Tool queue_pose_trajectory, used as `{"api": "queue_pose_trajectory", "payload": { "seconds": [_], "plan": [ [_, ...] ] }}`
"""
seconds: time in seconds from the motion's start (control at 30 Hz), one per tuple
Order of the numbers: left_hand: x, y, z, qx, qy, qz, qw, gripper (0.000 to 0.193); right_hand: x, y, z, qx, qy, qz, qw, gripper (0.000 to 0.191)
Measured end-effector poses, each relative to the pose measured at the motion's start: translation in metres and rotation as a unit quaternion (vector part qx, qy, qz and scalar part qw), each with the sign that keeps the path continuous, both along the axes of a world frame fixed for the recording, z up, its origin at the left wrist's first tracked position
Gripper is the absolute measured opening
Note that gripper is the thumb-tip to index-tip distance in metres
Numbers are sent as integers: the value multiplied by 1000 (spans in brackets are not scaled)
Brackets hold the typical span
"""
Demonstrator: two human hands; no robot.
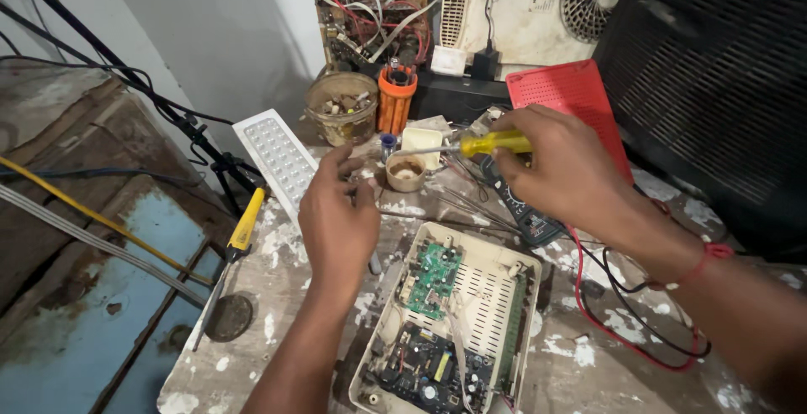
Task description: The person holds a white set-top box style electronics enclosure, unscrews and removes knobs and fasteners from its front panel by hand, opens the case to expose the internal circuit boards, and uses a screwdriver to unscrew components from the green PCB while working over a cluttered repair bench.
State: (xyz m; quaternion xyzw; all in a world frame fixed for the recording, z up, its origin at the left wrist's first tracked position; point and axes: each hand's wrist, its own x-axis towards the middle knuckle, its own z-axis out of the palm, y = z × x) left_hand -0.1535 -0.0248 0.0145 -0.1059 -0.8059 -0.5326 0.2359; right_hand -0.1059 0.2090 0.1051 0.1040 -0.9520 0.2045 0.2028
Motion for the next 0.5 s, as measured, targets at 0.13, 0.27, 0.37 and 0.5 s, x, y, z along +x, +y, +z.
{"api": "queue_pose_trajectory", "payload": {
  "seconds": [0.13,0.27,0.37,0.5],
  "plan": [
    [1,-1,2,-25,-8,-1,1000,40,-8,-5,-9,25,-42,-37,998,33],
    [3,0,5,-52,-57,2,997,35,-15,-6,-19,24,-58,-23,998,31],
    [3,1,5,-72,-70,-13,995,34,-22,-7,-29,22,-59,-4,998,32],
    [2,2,5,-104,-62,-10,993,33,-32,-3,-39,34,-81,20,996,32]
  ]
}}
